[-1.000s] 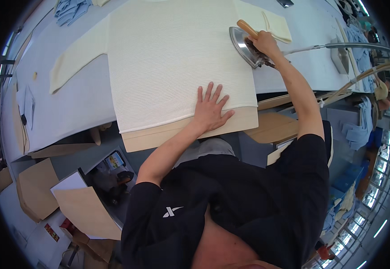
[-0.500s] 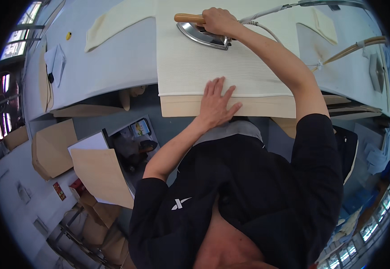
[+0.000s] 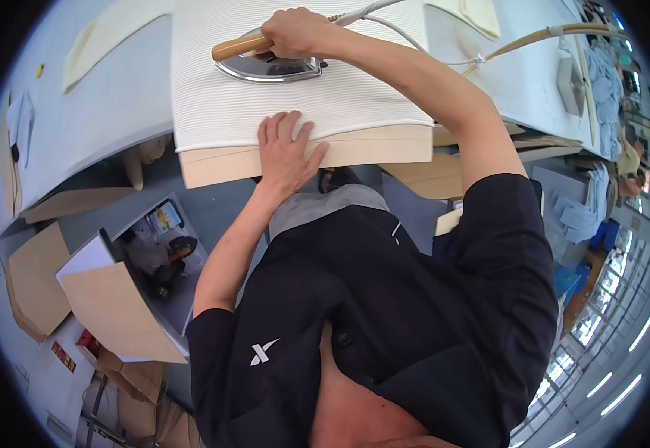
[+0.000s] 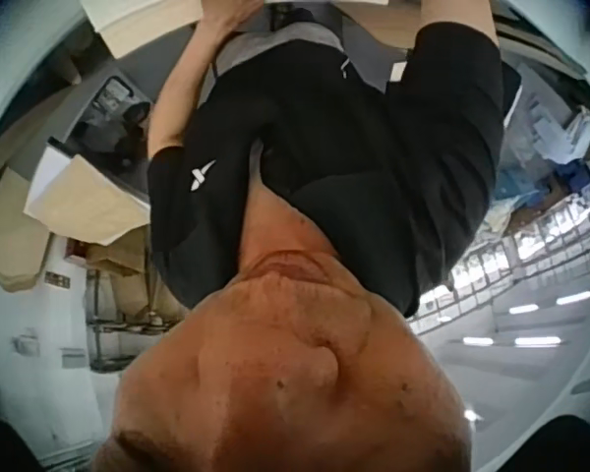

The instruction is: Ironing and folding a white knit garment on a work table.

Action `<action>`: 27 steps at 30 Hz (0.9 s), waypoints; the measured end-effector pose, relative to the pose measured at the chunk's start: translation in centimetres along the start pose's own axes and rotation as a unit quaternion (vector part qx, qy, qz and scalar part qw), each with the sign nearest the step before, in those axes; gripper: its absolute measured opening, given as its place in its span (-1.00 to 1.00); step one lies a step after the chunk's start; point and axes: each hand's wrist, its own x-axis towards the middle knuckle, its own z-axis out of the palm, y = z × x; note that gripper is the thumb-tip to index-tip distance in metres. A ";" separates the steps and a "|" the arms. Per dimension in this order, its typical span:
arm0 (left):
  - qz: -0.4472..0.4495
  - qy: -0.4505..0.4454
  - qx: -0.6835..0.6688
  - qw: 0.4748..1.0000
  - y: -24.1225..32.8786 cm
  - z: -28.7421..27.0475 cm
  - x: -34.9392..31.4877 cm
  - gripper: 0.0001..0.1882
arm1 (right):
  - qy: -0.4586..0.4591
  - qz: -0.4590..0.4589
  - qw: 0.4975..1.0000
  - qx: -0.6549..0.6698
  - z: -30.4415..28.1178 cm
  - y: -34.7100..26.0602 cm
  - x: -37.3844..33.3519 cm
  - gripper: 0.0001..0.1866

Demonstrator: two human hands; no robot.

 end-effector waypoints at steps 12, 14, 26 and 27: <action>0.063 -0.001 -0.055 0.996 12.2 9.7 5.5 -0.47 | 0.049 0.086 0.994 0.050 3.6 19.2 -17.7 -0.59; 0.063 -0.009 -0.050 0.997 13.9 11.5 5.5 -0.44 | 0.075 0.054 0.995 0.045 3.6 19.5 -20.0 -0.64; -0.012 0.036 -0.002 0.999 9.5 7.7 2.1 -0.48 | 0.074 0.021 0.997 -0.023 3.0 14.7 -20.7 -0.88; -0.020 0.058 0.010 0.998 8.8 7.3 1.9 -0.48 | 0.086 -0.002 0.996 -0.030 2.9 14.2 -20.2 -0.88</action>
